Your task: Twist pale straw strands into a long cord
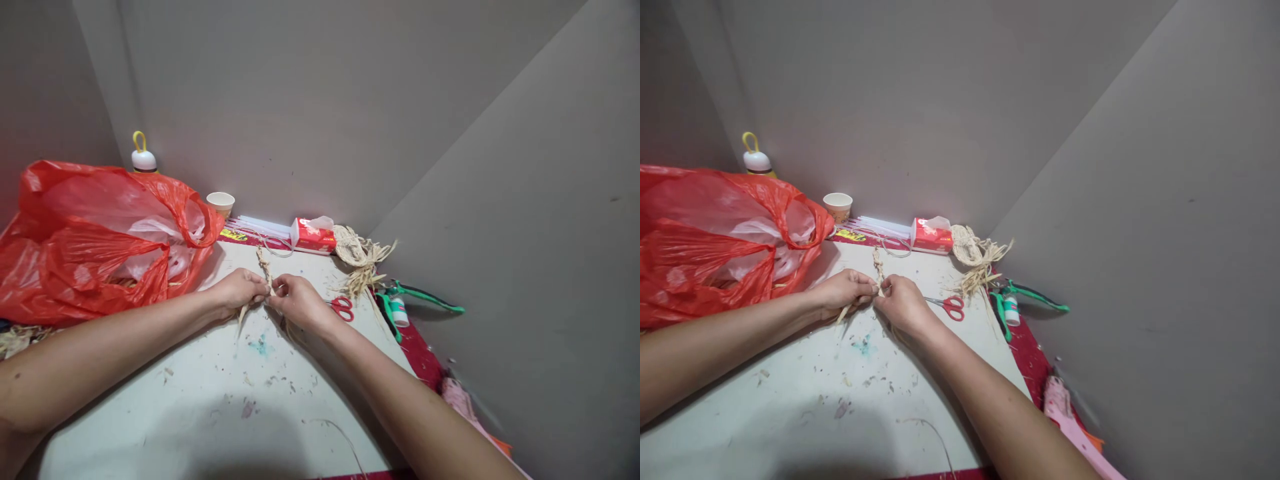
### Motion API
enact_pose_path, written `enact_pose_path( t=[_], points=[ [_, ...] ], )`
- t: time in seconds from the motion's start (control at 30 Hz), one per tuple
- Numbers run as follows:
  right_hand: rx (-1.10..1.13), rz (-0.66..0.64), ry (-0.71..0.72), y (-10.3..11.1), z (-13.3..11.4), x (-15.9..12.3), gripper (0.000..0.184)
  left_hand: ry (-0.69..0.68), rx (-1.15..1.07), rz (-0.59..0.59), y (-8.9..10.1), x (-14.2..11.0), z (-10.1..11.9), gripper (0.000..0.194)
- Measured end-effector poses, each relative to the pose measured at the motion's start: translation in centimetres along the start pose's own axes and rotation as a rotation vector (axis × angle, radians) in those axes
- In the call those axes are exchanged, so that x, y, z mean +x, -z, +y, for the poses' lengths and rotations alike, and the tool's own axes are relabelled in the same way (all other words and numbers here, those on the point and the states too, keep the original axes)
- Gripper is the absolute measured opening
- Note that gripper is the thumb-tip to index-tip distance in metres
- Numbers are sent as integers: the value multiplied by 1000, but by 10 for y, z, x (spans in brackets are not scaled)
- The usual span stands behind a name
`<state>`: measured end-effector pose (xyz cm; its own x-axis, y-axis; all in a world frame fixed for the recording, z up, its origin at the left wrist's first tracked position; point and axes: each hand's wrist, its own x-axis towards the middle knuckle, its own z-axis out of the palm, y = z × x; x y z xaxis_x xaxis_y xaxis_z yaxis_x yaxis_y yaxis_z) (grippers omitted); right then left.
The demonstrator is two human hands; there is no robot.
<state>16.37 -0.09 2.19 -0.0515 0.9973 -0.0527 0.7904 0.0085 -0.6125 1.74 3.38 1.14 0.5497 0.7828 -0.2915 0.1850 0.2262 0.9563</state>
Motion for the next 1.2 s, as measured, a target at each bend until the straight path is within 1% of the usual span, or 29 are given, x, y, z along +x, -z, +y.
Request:
enact_pose_path(
  t=[0.07,0.17,0.23,0.3,0.4,0.47,0.57,0.63,0.73,0.77,0.8,0.87,0.93,0.97,1.07,1.13,1.2],
  points=[
    [-53,2,24,-4,2,3,10,-9,5,6,0,0,0,25],
    [-101,-14,72,-2,0,1,14,-29,14,14,0,0,1,25],
    [-227,-18,113,0,-4,-3,18,-40,22,19,0,0,0,25],
    [-407,-37,134,2,-9,-8,20,-49,29,22,0,1,-1,25],
    [-587,-107,129,6,-17,-12,23,-56,42,17,0,1,-1,27],
    [-620,-153,126,10,-20,-13,24,-57,53,6,1,1,-1,26],
    [-606,-203,117,15,-22,-11,23,-51,74,-23,2,-1,1,25],
    [-591,-212,111,16,-20,-9,22,-46,92,-40,3,-2,3,26],
    [-585,-193,117,16,-16,-5,19,-41,128,-52,4,-4,7,27],
    [-548,-177,124,16,-14,-4,18,-43,143,-51,4,-5,7,27],
    [-452,-168,121,16,-12,-2,17,-48,159,-48,4,-5,7,26],
    [-147,-192,88,16,-7,1,19,-61,186,-37,5,-4,7,24],
    [149,-278,30,17,-1,5,21,-82,216,-41,7,-3,7,21],
    [235,-334,2,18,1,7,22,-96,236,-49,8,-3,7,19],
    [403,-447,-62,18,7,10,26,-140,313,-69,10,-3,8,20],
    [528,-464,-113,15,8,11,25,-167,376,-62,10,-3,9,22],
    [615,-442,-161,10,6,10,24,-191,436,-56,10,-4,9,21]
  ],
)
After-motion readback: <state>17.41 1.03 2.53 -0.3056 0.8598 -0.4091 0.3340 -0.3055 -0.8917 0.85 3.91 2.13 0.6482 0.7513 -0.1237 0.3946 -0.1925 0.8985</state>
